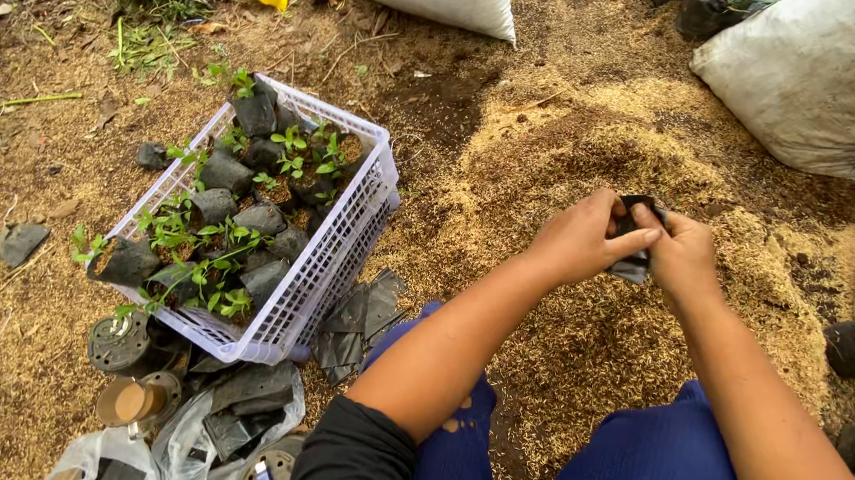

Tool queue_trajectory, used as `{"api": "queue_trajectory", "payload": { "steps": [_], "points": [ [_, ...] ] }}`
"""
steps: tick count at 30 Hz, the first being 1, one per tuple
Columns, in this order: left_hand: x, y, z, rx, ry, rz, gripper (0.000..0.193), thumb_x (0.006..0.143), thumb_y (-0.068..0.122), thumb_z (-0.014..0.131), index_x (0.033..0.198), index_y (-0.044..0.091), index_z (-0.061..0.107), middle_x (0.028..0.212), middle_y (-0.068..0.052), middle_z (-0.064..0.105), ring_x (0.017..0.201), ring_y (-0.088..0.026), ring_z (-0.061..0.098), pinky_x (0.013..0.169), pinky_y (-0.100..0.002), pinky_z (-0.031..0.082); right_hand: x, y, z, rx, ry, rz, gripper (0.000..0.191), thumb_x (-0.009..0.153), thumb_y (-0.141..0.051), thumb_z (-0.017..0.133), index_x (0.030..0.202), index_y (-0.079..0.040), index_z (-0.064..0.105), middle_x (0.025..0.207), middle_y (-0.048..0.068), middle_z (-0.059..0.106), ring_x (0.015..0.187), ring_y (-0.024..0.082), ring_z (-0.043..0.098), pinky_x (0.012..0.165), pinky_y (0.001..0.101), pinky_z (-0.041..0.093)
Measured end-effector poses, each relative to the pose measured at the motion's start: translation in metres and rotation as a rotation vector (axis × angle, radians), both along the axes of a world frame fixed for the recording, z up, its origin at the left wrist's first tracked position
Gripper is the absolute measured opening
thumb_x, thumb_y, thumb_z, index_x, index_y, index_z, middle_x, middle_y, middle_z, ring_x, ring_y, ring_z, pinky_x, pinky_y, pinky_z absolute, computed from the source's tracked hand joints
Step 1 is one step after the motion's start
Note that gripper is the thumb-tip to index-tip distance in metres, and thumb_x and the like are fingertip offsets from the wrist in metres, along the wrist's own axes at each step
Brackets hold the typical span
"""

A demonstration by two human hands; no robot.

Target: The person sits on the ground and fills black plastic polybags with a fibrous soil-less growing medium from a large pile, pressing the medium in by hand. They place a seedling into each filled bag, add more medium around it, and set the finished potted seedlings into a plastic crate.

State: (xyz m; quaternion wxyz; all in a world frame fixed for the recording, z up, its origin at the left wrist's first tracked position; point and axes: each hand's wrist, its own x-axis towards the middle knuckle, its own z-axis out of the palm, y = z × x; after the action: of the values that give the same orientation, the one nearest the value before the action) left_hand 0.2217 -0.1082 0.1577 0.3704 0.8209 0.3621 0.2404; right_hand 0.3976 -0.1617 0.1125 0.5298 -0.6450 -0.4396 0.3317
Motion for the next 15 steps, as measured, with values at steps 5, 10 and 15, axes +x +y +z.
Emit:
{"api": "queue_trajectory", "payload": {
  "steps": [5, 10, 15],
  "points": [
    [0.000, 0.020, -0.014, 0.051, -0.031, -0.025, 0.062, 0.080, 0.059, 0.071, 0.113, 0.006, 0.063, 0.099, -0.009, 0.073, 0.085, -0.022, 0.074, 0.068, -0.037, 0.058, -0.001, 0.005, -0.012, 0.128, 0.213, 0.146, 0.020, 0.107, -0.019, 0.060, 0.114, -0.002, 0.070, 0.096, 0.001, 0.071, 0.081, 0.006, 0.063, 0.070, 0.0215, 0.051],
    [-0.014, 0.038, -0.016, -0.011, 0.108, 0.103, 0.031, 0.091, 0.030, 0.061, 0.117, 0.013, 0.066, 0.094, -0.009, 0.078, 0.084, -0.023, 0.076, 0.074, -0.040, 0.057, 0.004, 0.001, -0.006, 0.012, -0.008, 0.047, 0.022, 0.102, -0.017, 0.066, 0.116, -0.001, 0.072, 0.092, 0.007, 0.074, 0.074, 0.010, 0.062, 0.065, 0.0243, 0.047],
    [-0.022, 0.037, -0.011, 0.038, 0.132, -0.016, 0.026, 0.087, 0.022, 0.066, 0.111, 0.013, 0.064, 0.097, -0.006, 0.075, 0.088, -0.022, 0.072, 0.075, -0.041, 0.056, -0.008, -0.001, 0.004, -0.007, -0.211, 0.062, 0.023, 0.096, -0.017, 0.071, 0.111, -0.001, 0.072, 0.091, 0.007, 0.073, 0.076, 0.011, 0.065, 0.066, 0.0262, 0.051]
  ]
}}
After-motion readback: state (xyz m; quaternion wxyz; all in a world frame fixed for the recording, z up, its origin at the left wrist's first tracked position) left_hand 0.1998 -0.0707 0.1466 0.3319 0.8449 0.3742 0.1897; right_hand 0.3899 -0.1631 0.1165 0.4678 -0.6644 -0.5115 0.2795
